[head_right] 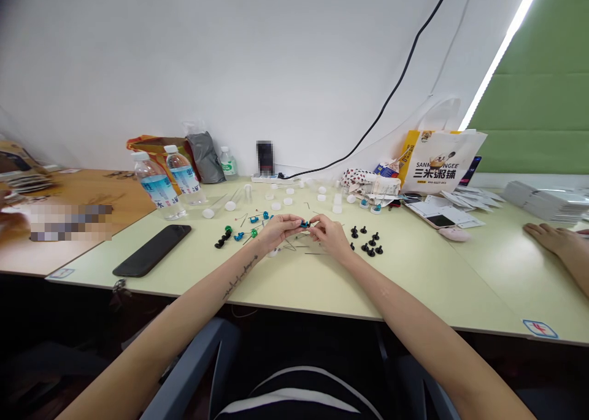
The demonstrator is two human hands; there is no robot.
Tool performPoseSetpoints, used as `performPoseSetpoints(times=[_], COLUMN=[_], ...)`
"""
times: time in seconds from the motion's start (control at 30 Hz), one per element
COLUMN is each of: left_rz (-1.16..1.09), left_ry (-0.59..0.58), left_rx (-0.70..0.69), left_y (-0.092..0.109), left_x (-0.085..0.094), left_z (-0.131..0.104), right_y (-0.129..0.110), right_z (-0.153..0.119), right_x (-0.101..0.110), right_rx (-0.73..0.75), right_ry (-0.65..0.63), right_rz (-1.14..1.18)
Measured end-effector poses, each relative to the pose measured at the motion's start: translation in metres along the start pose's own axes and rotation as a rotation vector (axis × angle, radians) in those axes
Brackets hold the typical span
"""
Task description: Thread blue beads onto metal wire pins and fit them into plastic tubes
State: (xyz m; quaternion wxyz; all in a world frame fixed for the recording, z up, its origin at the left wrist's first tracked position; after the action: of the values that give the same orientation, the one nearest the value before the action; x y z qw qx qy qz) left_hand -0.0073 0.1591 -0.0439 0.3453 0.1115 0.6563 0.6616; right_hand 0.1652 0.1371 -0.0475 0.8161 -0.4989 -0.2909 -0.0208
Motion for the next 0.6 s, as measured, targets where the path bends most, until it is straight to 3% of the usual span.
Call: performPoseSetpoints(times=[0.6], left_rz=[-0.008], left_ry=[0.019], left_rx=[0.003], left_y=[-0.0006], left_x=[0.0014], left_z=[0.0012], right_y=[0.0015], right_z=[0.0], right_x=[0.0], right_rx=[0.008], right_ry=[-0.003], right_rz=[0.008])
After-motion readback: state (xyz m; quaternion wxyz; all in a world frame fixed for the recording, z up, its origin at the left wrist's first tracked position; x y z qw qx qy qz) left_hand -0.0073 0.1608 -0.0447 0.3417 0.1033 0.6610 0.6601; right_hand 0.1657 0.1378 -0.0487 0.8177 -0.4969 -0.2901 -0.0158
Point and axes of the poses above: each hand's wrist, its own z-axis towards the middle knuckle, its own x-axis out of the back of the hand, y = z × x, the point moved 2 cm from there along z, towards the middle knuckle, and after that the axes turned 14 degrees about -y, right-handed, at the moved point
